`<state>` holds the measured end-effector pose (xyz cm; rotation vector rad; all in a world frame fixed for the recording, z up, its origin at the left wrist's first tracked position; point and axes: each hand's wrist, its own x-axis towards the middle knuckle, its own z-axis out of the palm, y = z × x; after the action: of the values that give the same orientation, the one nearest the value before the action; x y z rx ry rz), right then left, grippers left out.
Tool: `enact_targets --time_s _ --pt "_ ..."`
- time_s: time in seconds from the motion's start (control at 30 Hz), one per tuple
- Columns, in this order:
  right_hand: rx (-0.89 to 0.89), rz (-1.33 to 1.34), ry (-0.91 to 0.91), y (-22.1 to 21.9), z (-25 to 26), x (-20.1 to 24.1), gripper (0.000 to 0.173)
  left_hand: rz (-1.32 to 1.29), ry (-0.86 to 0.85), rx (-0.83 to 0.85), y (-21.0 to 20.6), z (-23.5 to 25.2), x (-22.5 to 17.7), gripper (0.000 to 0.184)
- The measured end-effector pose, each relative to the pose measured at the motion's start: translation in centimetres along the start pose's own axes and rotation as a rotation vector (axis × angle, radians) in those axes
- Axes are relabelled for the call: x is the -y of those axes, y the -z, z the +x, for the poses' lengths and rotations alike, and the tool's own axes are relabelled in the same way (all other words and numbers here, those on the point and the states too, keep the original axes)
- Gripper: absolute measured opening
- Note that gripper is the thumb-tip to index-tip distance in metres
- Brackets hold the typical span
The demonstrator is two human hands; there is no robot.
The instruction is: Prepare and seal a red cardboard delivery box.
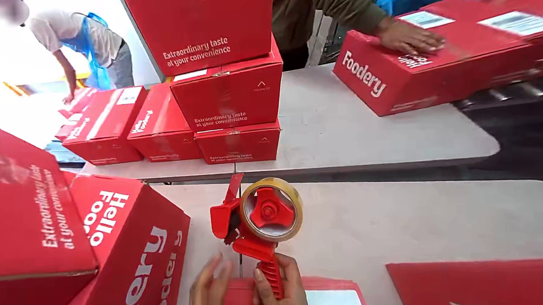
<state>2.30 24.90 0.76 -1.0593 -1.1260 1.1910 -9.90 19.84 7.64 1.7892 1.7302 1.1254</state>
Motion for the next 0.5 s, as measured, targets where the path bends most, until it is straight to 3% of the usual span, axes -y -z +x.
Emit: enact_targets --time_s 0.1,0.3,0.4,0.5 --pt "-0.011 0.023 -0.029 0.5 0.3 0.0 0.031 0.230 -0.080 -0.118 -1.4 3.1 3.0 0.069" --pt "-0.056 0.055 -0.052 1.4 0.3 -0.2 0.031 0.448 -0.144 -0.058 -0.5 2.6 8.1 0.059" --pt "-0.085 0.048 -0.059 1.6 0.3 -0.1 0.030 0.505 -0.091 0.000 0.6 2.0 8.9 0.056" --pt "-0.127 0.016 -0.047 1.8 0.5 -0.2 0.031 0.389 -0.073 0.126 0.1 0.0 7.7 0.041"
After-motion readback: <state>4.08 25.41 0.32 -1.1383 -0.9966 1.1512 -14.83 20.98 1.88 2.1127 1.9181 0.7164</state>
